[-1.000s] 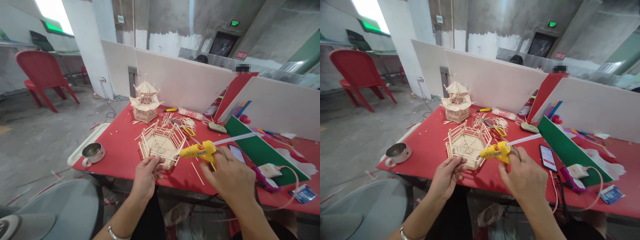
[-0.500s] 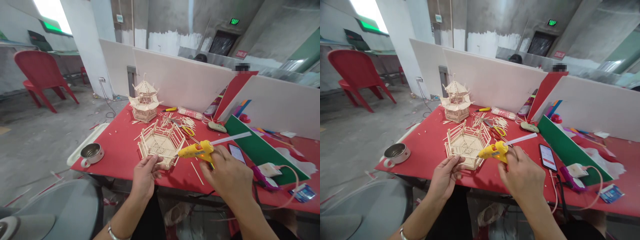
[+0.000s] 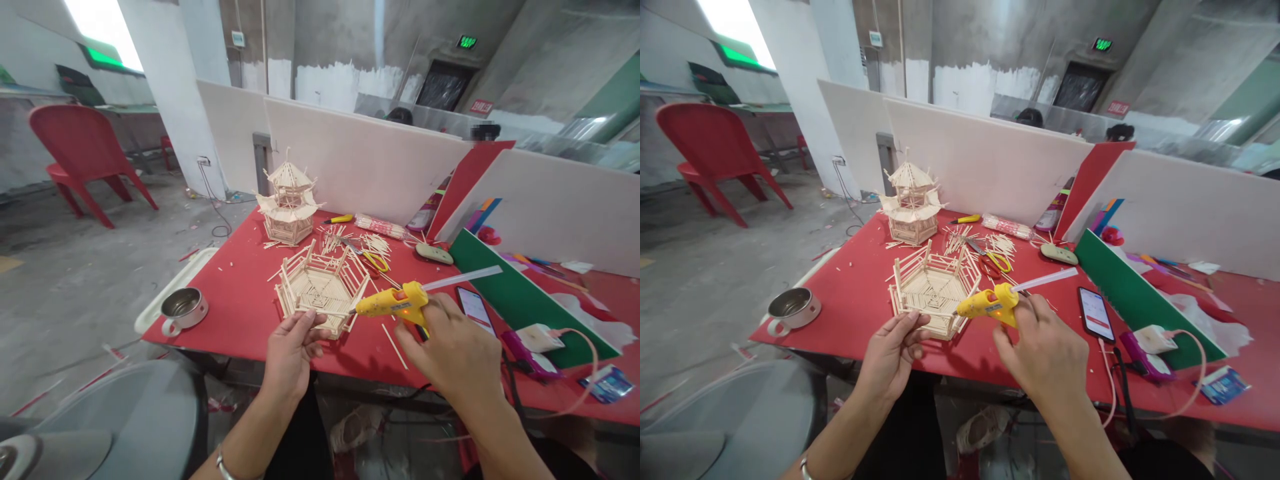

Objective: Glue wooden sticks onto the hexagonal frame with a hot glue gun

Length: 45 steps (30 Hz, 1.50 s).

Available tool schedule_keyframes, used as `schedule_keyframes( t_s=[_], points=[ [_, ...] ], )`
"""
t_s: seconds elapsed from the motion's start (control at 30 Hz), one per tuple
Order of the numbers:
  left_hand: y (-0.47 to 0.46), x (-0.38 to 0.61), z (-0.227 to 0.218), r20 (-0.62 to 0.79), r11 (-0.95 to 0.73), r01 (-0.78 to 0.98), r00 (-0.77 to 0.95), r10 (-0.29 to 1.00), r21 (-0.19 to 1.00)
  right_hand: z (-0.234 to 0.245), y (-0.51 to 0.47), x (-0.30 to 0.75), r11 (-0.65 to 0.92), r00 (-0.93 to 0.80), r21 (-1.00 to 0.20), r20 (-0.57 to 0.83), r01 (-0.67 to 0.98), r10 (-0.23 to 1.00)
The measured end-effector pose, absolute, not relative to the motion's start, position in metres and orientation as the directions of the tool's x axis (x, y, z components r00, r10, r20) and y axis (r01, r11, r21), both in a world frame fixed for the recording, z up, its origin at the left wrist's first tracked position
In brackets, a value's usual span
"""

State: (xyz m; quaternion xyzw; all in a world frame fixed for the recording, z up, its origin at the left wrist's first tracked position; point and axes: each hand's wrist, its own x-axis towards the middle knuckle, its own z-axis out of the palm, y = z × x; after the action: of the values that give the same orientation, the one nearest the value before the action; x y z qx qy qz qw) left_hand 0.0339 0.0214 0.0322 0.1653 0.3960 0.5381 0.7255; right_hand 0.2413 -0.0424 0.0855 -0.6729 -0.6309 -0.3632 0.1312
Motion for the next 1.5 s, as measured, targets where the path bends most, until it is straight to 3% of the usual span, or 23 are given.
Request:
schedule_keyframes(
  t_s=[0.2,0.4,0.67,0.73,0.93,1.0,1.13,1.23,1.5],
  points=[
    [0.021,0.033,0.032,-0.405,0.369,-0.649,0.102,0.909,0.665,0.074,-0.05,0.249,-0.245,0.064,0.21,0.622,0.947,0.78],
    [0.021,0.033,0.031,-0.402,0.359,-0.646,0.087,0.911,0.673,0.051,-0.059,0.263,-0.396,0.389,-0.065,0.385,0.916,0.837],
    [0.023,0.036,0.033,-0.402,0.347,-0.639,0.065,0.913,0.686,-0.028,-0.054,0.288,-0.296,0.331,-0.185,0.207,0.937,0.92],
    [0.023,0.037,0.034,-0.397,0.343,-0.637,0.062,0.916,0.691,-0.039,-0.053,0.288,-0.278,0.308,-0.156,0.226,0.948,0.924],
    [0.024,0.038,0.036,-0.387,0.329,-0.62,0.044,0.921,0.712,-0.031,-0.059,0.274,-0.309,0.227,0.115,0.451,0.944,0.863],
    [0.024,0.038,0.036,-0.386,0.325,-0.614,0.036,0.922,0.719,-0.022,-0.062,0.26,-0.264,0.193,0.067,0.519,0.962,0.833],
    [0.025,0.038,0.036,-0.378,0.322,-0.604,0.036,0.925,0.729,-0.002,-0.06,0.221,0.051,0.04,-0.118,0.663,0.992,0.748],
    [0.026,0.038,0.036,-0.368,0.314,-0.598,0.034,0.929,0.738,0.017,-0.051,0.194,0.224,-0.016,-0.183,0.74,0.957,0.672],
    [0.031,0.039,0.038,-0.375,0.319,-0.587,0.029,0.927,0.744,0.04,-0.03,0.169,0.301,-0.041,-0.208,0.758,0.931,0.651]
  ],
)
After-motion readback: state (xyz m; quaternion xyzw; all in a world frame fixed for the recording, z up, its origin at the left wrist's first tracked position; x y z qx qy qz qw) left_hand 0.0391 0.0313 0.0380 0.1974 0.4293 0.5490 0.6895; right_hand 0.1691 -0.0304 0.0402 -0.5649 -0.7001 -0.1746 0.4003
